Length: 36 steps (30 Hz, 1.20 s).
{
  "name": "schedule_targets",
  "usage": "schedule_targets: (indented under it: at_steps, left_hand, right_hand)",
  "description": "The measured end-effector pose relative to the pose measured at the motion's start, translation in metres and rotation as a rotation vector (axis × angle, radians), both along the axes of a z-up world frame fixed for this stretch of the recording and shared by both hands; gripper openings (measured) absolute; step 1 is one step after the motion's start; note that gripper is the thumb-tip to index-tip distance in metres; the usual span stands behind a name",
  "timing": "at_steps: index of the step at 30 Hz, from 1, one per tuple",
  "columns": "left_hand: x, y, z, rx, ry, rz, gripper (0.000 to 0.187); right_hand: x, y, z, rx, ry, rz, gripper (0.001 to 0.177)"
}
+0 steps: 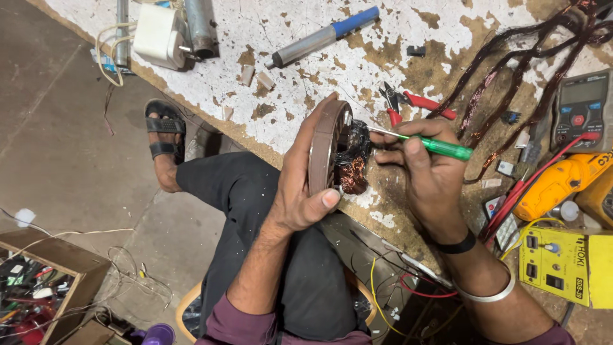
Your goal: The person holds a circular electrical component with copper windings and uses a green screwdriver to adjust internal parts. They rotate the component, probe the windings, and use pliers to manipulate wires within the assembly.
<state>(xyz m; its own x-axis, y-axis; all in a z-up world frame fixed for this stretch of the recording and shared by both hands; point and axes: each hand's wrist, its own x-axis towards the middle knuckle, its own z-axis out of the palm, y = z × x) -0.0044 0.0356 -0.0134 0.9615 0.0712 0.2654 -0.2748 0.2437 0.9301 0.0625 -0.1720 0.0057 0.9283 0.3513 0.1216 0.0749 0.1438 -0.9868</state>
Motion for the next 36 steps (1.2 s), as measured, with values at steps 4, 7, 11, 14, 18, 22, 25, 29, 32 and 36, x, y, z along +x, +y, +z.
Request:
schedule_targets:
  at_steps: [4, 7, 11, 14, 18, 22, 25, 29, 32, 36]
  left_hand:
    - [0.0, 0.0, -0.001, 0.042, -0.009, -0.001, 0.117]
    - [0.001, 0.0, -0.002, 0.032, -0.008, -0.006, 0.118]
    - [0.0, -0.001, -0.004, 0.057, -0.011, 0.003, 0.117]
    - [-0.001, 0.0, -0.006, 0.122, -0.026, 0.019, 0.114]
    - [-0.002, 0.003, -0.007, 0.258, -0.072, 0.041, 0.108]
    - [-0.005, 0.003, -0.009, 0.355, -0.104, 0.049, 0.104]
    - [-0.003, 0.004, -0.009, 0.373, -0.122, 0.044, 0.102]
    - [-0.002, 0.003, -0.006, 0.371, -0.088, 0.024, 0.103]
    - [-0.003, 0.004, -0.003, 0.397, -0.058, 0.011, 0.105]
    - [-0.003, 0.003, 0.003, 0.409, -0.057, 0.006, 0.104]
  right_hand:
    - [-0.001, 0.002, 0.0, -0.023, -0.051, 0.01, 0.025]
    - [0.0, 0.002, 0.001, -0.014, -0.09, 0.015, 0.024]
    - [-0.001, 0.001, 0.002, -0.065, -0.131, 0.014, 0.025]
    - [-0.001, 0.002, 0.004, -0.08, -0.12, 0.005, 0.026]
    - [0.005, 0.0, 0.009, -0.074, -0.005, -0.006, 0.025]
    - [0.016, -0.007, 0.016, 0.017, 0.15, 0.073, 0.024]
    - [0.016, -0.008, 0.02, -0.012, 0.176, 0.088, 0.024]
    - [0.012, -0.011, 0.028, -0.229, -0.052, 0.093, 0.027]
    - [0.017, -0.013, 0.03, -0.243, -0.018, 0.114, 0.027]
    - [0.029, -0.013, 0.028, -0.082, 0.199, 0.151, 0.025]
